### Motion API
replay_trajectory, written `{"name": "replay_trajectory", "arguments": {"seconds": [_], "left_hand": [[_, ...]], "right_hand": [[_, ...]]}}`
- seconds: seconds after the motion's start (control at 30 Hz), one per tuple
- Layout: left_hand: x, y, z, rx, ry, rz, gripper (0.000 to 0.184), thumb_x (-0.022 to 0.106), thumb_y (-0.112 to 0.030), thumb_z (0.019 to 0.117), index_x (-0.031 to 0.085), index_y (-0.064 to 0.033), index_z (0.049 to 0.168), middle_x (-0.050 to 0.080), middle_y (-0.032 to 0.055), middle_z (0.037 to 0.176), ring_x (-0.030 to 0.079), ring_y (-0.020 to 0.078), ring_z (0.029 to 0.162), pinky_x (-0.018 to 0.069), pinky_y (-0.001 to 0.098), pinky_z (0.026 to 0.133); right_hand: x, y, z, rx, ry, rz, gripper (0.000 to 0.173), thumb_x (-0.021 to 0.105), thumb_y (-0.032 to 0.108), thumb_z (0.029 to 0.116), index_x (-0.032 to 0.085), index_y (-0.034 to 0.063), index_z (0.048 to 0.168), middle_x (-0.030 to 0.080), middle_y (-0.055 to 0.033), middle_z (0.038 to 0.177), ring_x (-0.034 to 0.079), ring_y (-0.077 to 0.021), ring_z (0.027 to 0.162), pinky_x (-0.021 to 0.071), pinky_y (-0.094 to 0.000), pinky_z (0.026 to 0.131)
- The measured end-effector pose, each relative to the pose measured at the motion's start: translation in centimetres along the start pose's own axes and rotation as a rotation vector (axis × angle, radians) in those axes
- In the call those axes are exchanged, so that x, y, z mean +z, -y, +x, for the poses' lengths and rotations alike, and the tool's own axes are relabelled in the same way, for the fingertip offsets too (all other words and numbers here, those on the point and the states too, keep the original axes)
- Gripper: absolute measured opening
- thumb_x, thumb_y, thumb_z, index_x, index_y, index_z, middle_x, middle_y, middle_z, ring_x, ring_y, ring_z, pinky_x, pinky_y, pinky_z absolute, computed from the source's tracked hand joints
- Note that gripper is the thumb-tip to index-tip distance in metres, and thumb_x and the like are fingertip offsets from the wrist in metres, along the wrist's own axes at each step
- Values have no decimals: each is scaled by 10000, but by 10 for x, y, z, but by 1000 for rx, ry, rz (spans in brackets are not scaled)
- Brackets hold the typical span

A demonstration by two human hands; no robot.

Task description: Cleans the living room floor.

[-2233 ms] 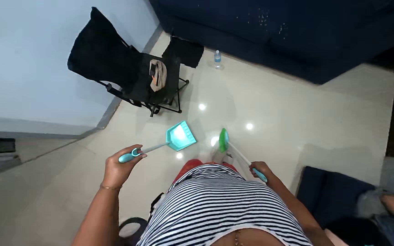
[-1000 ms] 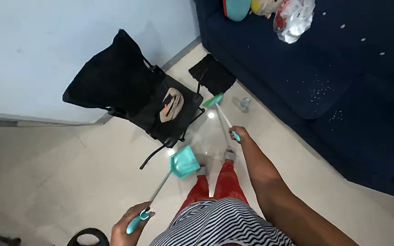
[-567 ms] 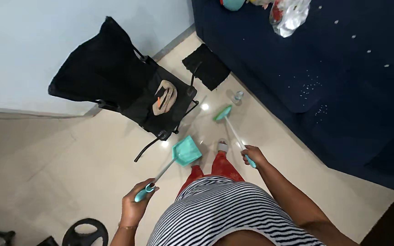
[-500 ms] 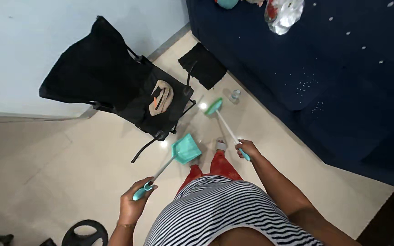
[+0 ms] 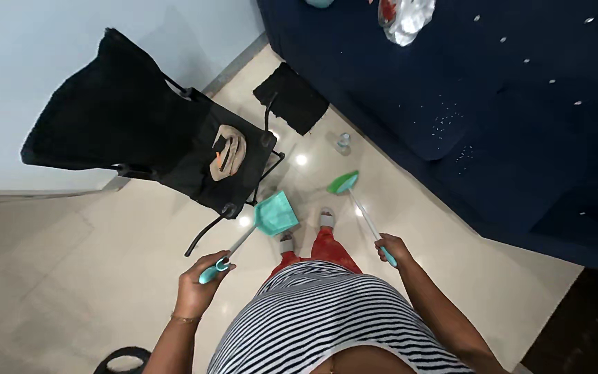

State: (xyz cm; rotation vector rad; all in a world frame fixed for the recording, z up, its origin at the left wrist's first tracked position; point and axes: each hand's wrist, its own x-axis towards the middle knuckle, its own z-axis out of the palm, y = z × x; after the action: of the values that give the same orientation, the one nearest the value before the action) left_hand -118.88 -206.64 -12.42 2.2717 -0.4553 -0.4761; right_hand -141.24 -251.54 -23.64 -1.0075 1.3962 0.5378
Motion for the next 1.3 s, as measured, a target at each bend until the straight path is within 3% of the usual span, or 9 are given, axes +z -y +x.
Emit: {"name": "replay_trajectory", "arguments": {"seconds": [0.13, 0.33, 0.47, 0.6, 0.77, 0.87, 1.0, 1.17, 1.3], "left_hand": [[0, -8, 9, 8, 12, 19, 370, 782, -155, 829, 720, 59, 1124, 737, 181, 1041, 716, 207, 971, 561, 367, 942], [6, -29, 26, 17, 33, 67, 365, 786, -142, 823, 721, 54, 1124, 736, 183, 1028, 713, 217, 962, 561, 378, 931], [9, -35, 30, 20, 37, 80, 376, 786, -166, 829, 721, 52, 1129, 736, 179, 1034, 712, 215, 975, 555, 375, 947], [16, -37, 37, 15, 25, 85, 366, 790, -144, 820, 725, 50, 1123, 736, 185, 1036, 712, 238, 980, 555, 401, 950], [24, -45, 46, -2, 4, 71, 369, 792, -141, 823, 720, 51, 1130, 735, 188, 1030, 714, 248, 962, 561, 420, 933], [30, -52, 42, -12, -38, 52, 385, 786, -183, 829, 722, 50, 1128, 739, 180, 1027, 717, 214, 951, 568, 379, 922], [32, -61, 30, -21, -102, 7, 397, 793, -208, 830, 721, 51, 1124, 740, 149, 1026, 707, 127, 952, 556, 283, 925], [35, -76, 28, 11, -144, -26, 406, 796, -251, 842, 729, 42, 1115, 744, 148, 1026, 709, 121, 966, 551, 272, 936], [43, -76, 47, 50, -147, -64, 380, 796, -206, 833, 731, 46, 1111, 743, 156, 1035, 711, 145, 980, 550, 283, 949]], "right_hand": [[18, 15, -35, -32, 97, -103, 554, 584, 40, 984, 431, 50, 1517, 581, -64, 791, 481, -110, 484, 433, -265, 435], [39, 20, 27, -26, 231, -260, 548, 626, 87, 980, 472, 84, 1506, 634, -88, 896, 484, -116, 505, 445, -280, 466], [-10, -6, 28, 43, 148, -332, 504, 611, 92, 983, 501, 78, 1475, 639, -90, 907, 507, -129, 543, 461, -303, 499], [-84, 6, -23, -17, 79, -564, 577, 682, 71, 933, 514, 87, 1486, 657, -160, 955, 560, -201, 600, 507, -384, 557], [-142, 74, -90, -179, -49, -919, 656, 703, 45, 885, 512, 95, 1510, 673, -232, 1100, 668, -340, 830, 560, -531, 759], [-144, 125, -108, -289, -131, -1078, 652, 670, 48, 897, 497, 91, 1524, 681, -254, 1163, 664, -417, 1031, 515, -606, 913], [-155, 187, -114, -514, -149, -1065, 627, 681, 42, 903, 523, 105, 1506, 685, -253, 1150, 680, -403, 925, 542, -607, 822], [-136, 263, -108, -824, -244, -1270, 614, 668, 50, 950, 483, 101, 1533, 622, -294, 1313, 640, -513, 1106, 486, -695, 938], [-94, 344, -125, -790, -495, -1369, 591, 634, 89, 992, 461, 153, 1553, 593, -329, 1306, 620, -566, 1070, 484, -729, 851]]}}
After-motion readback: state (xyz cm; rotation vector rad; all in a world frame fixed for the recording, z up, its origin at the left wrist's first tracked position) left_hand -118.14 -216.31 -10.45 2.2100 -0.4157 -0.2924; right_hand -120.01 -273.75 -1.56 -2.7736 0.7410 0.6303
